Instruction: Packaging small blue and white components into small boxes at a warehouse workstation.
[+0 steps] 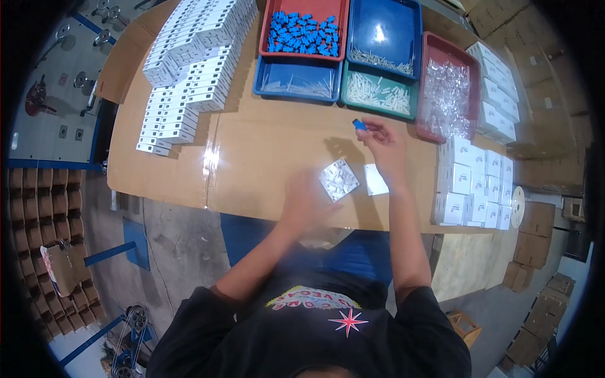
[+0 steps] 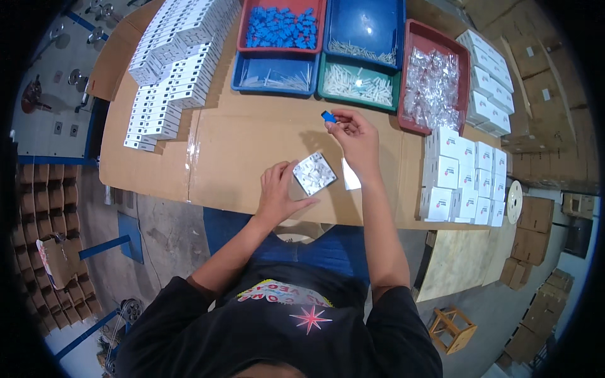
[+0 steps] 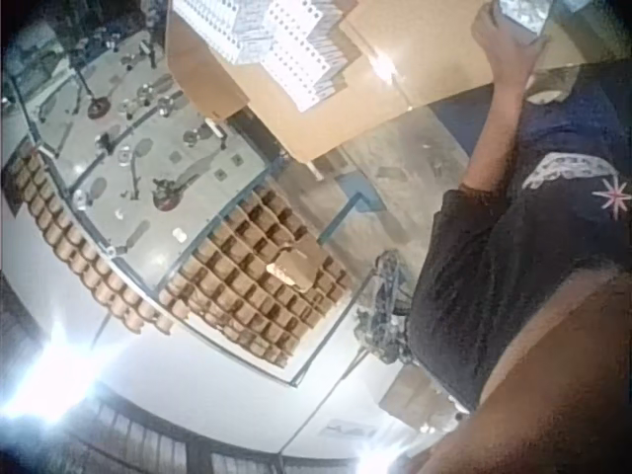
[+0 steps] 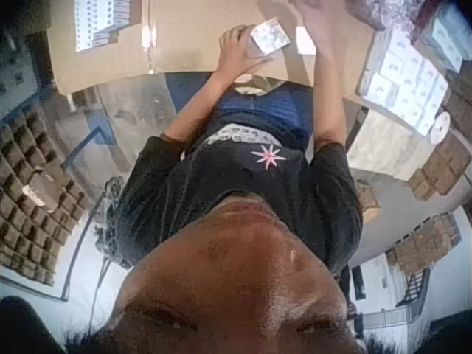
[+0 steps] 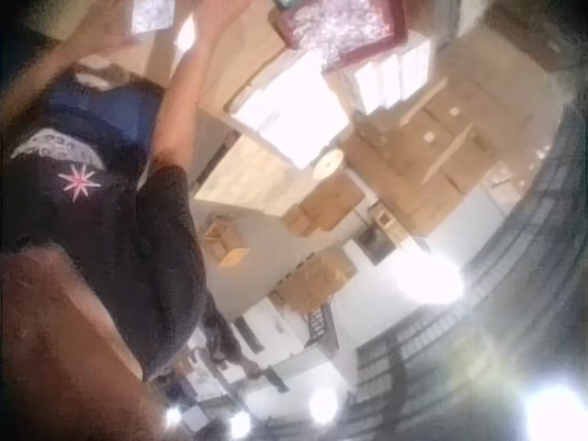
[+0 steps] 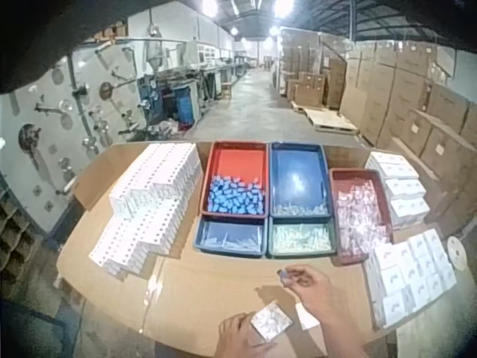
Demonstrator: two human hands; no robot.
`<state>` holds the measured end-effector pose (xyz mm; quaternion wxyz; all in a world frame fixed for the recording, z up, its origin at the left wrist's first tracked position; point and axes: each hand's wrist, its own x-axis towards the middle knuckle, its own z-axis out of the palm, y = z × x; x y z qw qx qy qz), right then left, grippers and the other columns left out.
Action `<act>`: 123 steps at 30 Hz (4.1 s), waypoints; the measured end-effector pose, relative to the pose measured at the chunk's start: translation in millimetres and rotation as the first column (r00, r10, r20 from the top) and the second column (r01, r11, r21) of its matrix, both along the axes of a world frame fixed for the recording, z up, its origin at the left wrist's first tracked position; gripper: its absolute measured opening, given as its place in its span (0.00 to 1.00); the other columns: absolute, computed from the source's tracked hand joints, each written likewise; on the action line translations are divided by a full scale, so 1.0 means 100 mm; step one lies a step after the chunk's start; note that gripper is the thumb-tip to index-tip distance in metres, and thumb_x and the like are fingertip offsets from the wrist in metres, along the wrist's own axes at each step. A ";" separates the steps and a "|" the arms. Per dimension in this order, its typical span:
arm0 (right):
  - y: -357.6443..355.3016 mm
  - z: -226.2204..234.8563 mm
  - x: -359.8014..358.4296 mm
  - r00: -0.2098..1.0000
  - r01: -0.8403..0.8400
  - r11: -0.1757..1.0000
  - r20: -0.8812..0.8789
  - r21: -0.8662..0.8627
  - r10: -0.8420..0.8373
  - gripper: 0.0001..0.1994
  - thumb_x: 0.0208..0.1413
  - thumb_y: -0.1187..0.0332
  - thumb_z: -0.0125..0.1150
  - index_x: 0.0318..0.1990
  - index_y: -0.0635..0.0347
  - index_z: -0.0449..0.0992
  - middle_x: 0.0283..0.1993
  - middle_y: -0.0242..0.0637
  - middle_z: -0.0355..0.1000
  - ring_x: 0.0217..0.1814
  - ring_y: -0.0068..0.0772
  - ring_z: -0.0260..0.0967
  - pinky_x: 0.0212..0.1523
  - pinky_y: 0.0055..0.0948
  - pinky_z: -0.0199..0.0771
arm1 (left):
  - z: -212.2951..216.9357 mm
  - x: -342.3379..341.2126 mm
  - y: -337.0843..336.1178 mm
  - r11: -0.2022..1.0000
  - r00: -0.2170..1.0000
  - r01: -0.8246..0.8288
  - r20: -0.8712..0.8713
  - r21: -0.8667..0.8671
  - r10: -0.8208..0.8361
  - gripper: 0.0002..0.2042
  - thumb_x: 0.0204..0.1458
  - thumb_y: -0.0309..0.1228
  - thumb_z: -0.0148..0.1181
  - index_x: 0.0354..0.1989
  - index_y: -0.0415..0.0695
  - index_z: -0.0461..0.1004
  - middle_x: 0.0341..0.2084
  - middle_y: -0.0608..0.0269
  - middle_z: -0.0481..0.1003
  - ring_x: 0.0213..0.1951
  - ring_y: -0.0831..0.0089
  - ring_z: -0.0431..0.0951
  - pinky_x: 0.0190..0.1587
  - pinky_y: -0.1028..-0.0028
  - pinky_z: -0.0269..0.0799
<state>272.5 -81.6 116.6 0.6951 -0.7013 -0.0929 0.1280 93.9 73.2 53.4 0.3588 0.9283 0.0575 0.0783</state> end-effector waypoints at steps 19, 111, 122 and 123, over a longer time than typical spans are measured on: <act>-0.42 -0.50 -0.66 0.970 -0.054 0.999 -0.239 -0.009 0.050 0.13 0.60 0.82 0.68 0.52 0.70 0.79 0.47 0.37 0.81 0.49 0.23 0.79 0.52 0.22 0.79 | -0.16 -0.05 0.02 0.999 0.998 0.030 0.056 0.035 -0.032 0.36 0.42 0.47 0.79 0.61 0.50 0.76 0.45 0.67 0.74 0.53 0.63 0.70 0.61 0.59 0.57; -0.16 -0.47 -0.63 0.779 -0.286 0.707 0.272 -0.647 0.565 0.06 0.59 0.73 0.66 0.42 0.61 0.81 0.44 0.41 0.78 0.44 0.50 0.78 0.44 0.42 0.79 | -0.09 0.52 0.32 0.980 0.986 0.157 -0.081 0.125 -0.148 0.46 0.43 0.51 0.78 0.74 0.60 0.67 0.43 0.60 0.74 0.51 0.60 0.74 0.53 0.59 0.62; -0.16 -0.52 -0.51 0.621 -0.095 0.761 0.559 -0.642 0.549 0.06 0.56 0.72 0.69 0.40 0.58 0.82 0.42 0.37 0.78 0.47 0.46 0.74 0.49 0.43 0.76 | 0.05 -0.41 -0.42 0.910 0.929 0.106 -0.286 -0.402 -0.235 0.22 0.47 0.39 0.75 0.48 0.44 0.76 0.44 0.59 0.74 0.49 0.59 0.74 0.55 0.57 0.65; -0.16 -0.55 -0.52 0.679 -0.105 0.789 0.536 -0.605 0.501 0.05 0.56 0.72 0.68 0.40 0.58 0.82 0.42 0.38 0.78 0.46 0.47 0.75 0.47 0.43 0.76 | 0.01 -0.48 -0.50 0.834 0.885 0.211 -0.263 -0.510 -0.385 0.23 0.47 0.39 0.75 0.49 0.44 0.76 0.46 0.59 0.74 0.51 0.57 0.74 0.57 0.56 0.64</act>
